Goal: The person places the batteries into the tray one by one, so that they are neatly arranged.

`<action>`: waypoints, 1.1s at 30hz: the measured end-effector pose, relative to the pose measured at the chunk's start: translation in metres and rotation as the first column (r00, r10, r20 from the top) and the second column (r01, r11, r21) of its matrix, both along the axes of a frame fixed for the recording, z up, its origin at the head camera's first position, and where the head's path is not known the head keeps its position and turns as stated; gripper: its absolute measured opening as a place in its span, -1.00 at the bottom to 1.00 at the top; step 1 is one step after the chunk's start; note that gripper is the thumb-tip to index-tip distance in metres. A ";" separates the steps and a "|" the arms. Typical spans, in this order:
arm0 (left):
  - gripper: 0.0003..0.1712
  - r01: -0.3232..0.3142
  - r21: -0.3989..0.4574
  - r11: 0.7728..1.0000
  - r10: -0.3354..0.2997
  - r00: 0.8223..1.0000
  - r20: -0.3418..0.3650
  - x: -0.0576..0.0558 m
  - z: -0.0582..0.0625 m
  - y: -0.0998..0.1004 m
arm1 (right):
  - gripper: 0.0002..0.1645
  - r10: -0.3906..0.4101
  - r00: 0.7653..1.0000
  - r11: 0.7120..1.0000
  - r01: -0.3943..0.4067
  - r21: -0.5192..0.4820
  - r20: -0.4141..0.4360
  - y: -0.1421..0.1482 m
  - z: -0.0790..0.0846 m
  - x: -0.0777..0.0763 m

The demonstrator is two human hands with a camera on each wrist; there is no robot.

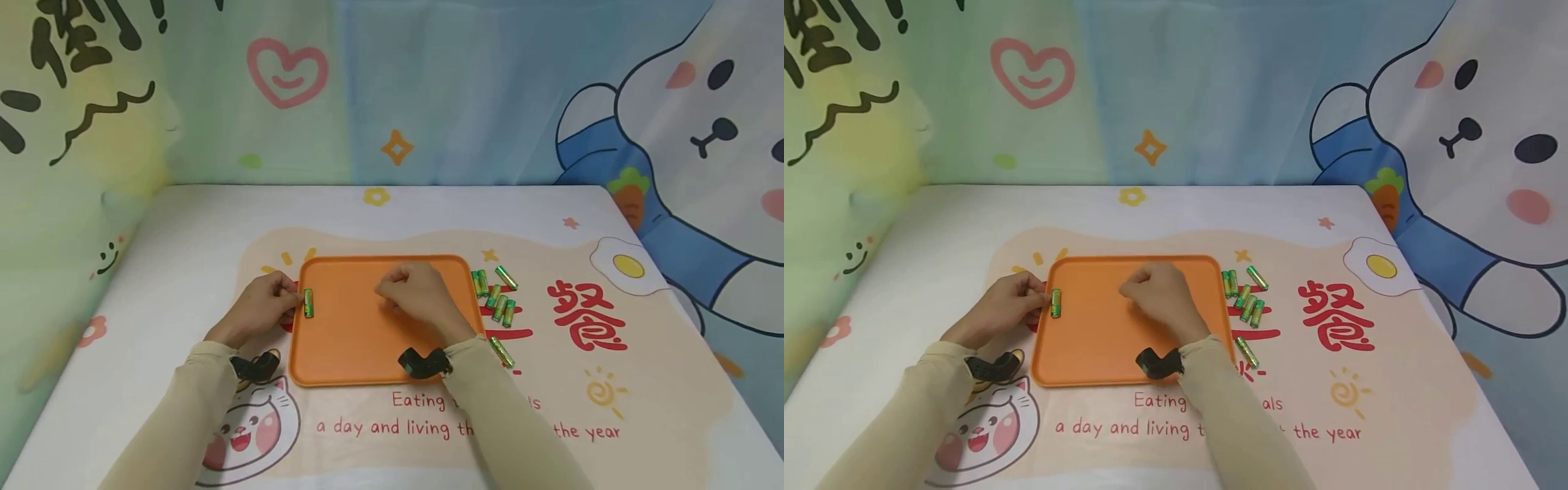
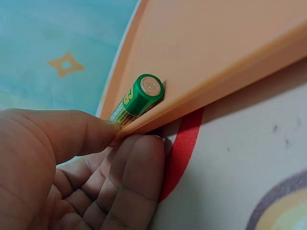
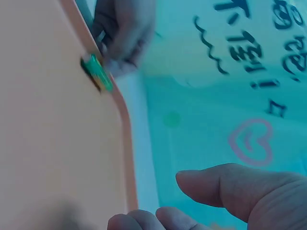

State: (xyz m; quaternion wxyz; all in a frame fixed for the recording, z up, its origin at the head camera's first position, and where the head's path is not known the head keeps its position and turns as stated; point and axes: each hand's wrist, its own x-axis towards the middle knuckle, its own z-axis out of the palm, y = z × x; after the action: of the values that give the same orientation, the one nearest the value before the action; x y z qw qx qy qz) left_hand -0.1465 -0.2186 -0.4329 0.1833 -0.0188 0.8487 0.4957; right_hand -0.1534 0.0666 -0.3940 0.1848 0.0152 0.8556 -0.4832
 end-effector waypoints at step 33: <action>-0.75 0.049 -0.018 0.999 -0.049 0.999 0.013 0.000 0.002 0.002 | -0.67 -0.205 0.978 0.932 0.186 0.312 0.030 0.157 -0.016 0.080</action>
State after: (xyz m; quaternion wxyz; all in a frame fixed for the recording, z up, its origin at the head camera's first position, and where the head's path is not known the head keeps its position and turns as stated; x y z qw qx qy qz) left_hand -0.1469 -0.2163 -0.4311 0.2006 -0.0031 0.8523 0.4830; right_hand -0.0732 0.2232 -0.4105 0.1575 0.1435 0.9085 -0.3595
